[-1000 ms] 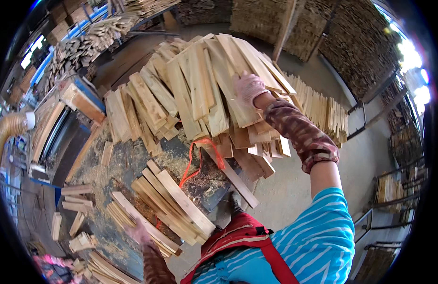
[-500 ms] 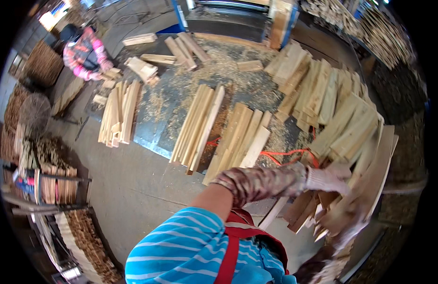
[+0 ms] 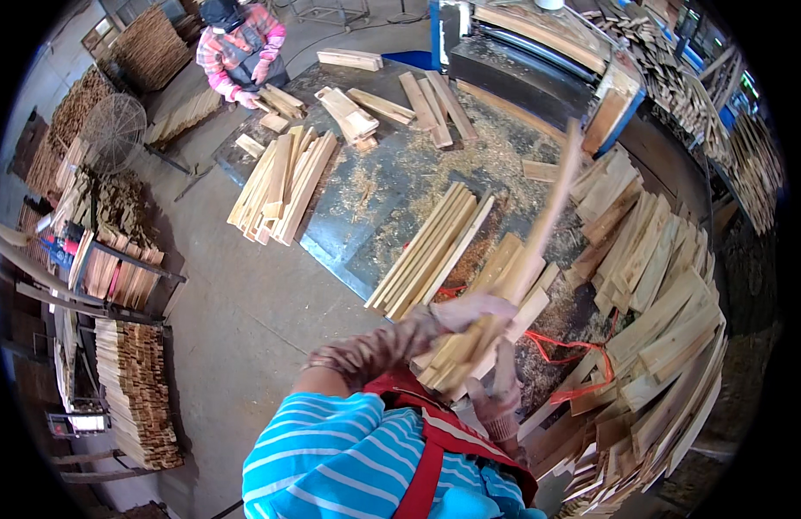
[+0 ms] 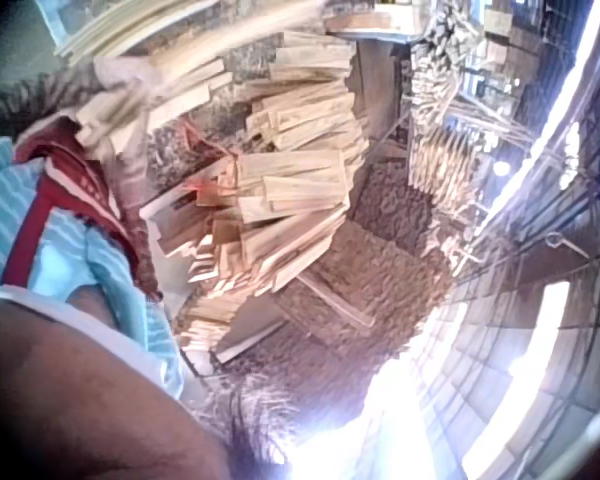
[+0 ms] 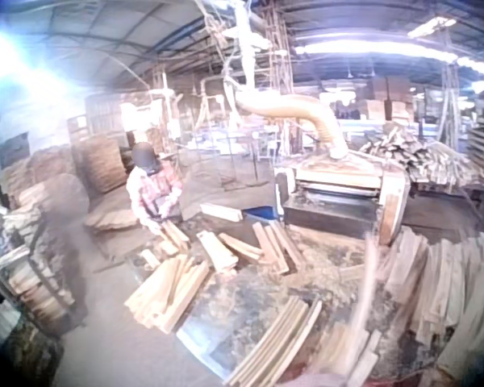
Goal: The person picks up wooden planks from a pile and stacks them onto a metal rack. They walk through the workshop to retrieve more planks and continue stacking them in an organized manner.
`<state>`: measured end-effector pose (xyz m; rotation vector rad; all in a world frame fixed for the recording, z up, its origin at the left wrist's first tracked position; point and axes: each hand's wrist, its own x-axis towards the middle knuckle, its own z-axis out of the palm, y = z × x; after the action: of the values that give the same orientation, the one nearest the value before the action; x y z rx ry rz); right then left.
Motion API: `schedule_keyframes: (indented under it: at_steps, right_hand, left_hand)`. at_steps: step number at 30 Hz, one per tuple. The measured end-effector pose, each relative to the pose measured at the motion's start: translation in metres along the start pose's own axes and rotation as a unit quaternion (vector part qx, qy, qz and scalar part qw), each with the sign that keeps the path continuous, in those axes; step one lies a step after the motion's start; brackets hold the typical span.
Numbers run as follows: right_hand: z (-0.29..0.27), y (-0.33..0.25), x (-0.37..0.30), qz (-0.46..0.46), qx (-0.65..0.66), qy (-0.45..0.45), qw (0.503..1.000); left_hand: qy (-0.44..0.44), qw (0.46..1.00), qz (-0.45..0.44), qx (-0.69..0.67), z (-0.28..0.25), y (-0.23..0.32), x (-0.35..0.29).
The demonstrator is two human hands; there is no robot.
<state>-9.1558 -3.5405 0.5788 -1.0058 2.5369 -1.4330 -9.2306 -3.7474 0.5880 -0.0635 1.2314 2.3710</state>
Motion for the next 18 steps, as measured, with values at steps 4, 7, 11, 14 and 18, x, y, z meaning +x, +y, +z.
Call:
schedule_keyframes:
  at_steps: [4,7,11,14,18]
  right_hand:
    - [0.081,0.055,0.024,0.262,0.246,-0.091,0.929]
    - [0.118,0.071,0.059,0.360,0.257,-0.151,0.884]
    - [0.190,0.098,0.103,0.448,0.279,-0.172,0.832]
    - [0.210,0.101,0.115,0.463,0.259,-0.182,0.828]
    - [0.229,0.129,0.102,0.423,0.255,-0.149,0.857]
  left_hand:
    - [0.155,0.974,0.002,0.163,-0.121,0.042,-0.076]
    - [0.195,0.963,0.044,0.182,-0.198,0.052,-0.100]
    - [0.263,0.945,-0.026,0.191,-0.307,0.023,-0.120]
    - [0.246,0.956,-0.038,0.159,-0.339,-0.009,-0.111]
    - [0.161,0.979,-0.088,0.089,-0.325,-0.032,-0.082]
